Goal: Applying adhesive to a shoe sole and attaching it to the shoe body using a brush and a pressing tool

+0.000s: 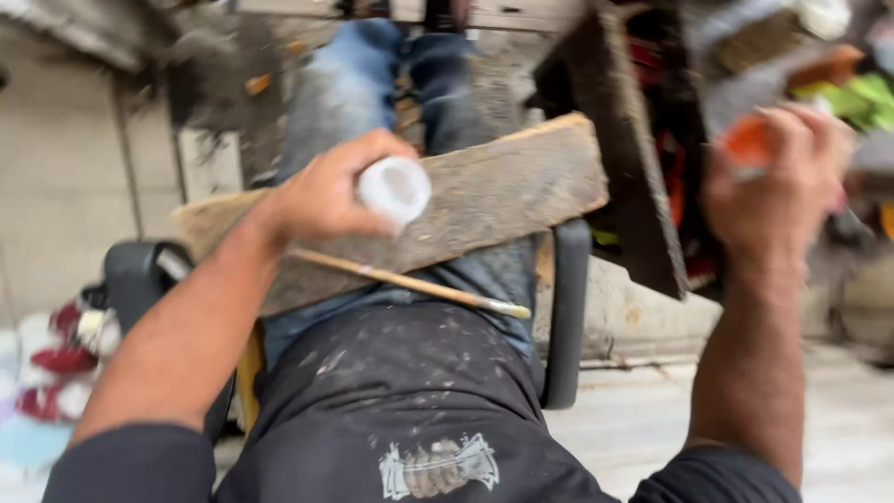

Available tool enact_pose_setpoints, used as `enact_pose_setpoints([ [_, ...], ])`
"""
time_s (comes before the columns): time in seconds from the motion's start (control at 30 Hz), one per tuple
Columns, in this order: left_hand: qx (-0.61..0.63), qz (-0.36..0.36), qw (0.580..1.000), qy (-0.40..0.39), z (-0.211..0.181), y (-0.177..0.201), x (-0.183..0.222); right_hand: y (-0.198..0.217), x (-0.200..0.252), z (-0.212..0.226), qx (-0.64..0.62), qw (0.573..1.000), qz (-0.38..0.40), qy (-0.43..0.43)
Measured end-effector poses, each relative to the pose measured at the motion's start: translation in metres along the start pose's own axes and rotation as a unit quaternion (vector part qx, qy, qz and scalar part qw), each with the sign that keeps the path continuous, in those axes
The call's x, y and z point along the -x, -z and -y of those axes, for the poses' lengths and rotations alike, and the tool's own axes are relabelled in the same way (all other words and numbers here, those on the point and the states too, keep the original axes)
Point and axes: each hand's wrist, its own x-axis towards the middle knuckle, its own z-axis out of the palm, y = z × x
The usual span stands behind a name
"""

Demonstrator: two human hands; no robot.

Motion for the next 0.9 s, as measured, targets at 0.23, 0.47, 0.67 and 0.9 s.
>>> enact_pose_setpoints([
  [0.23, -0.052, -0.123, 0.990, 0.043, 0.008, 0.016, -0.037, -0.027, 0.029, -0.030, 0.180, 0.930, 0.118, -0.297],
  [0.47, -0.248, -0.162, 0.954, -0.032, 0.069, 0.015, -0.080, -0.048, 0.031, 0.127, -0.210, 0.964, 0.150, -0.056],
  [0.67, -0.326, -0.078, 0.939, 0.080, 0.070, 0.005, -0.093, -0.099, 0.047, 0.197, -0.129, 0.922, 0.360, -0.053],
  [0.9, -0.454, -0.016, 0.884, 0.112, 0.049, -0.002, -0.091, -0.066, 0.012, 0.209, -0.082, 0.839, 0.532, -0.079],
])
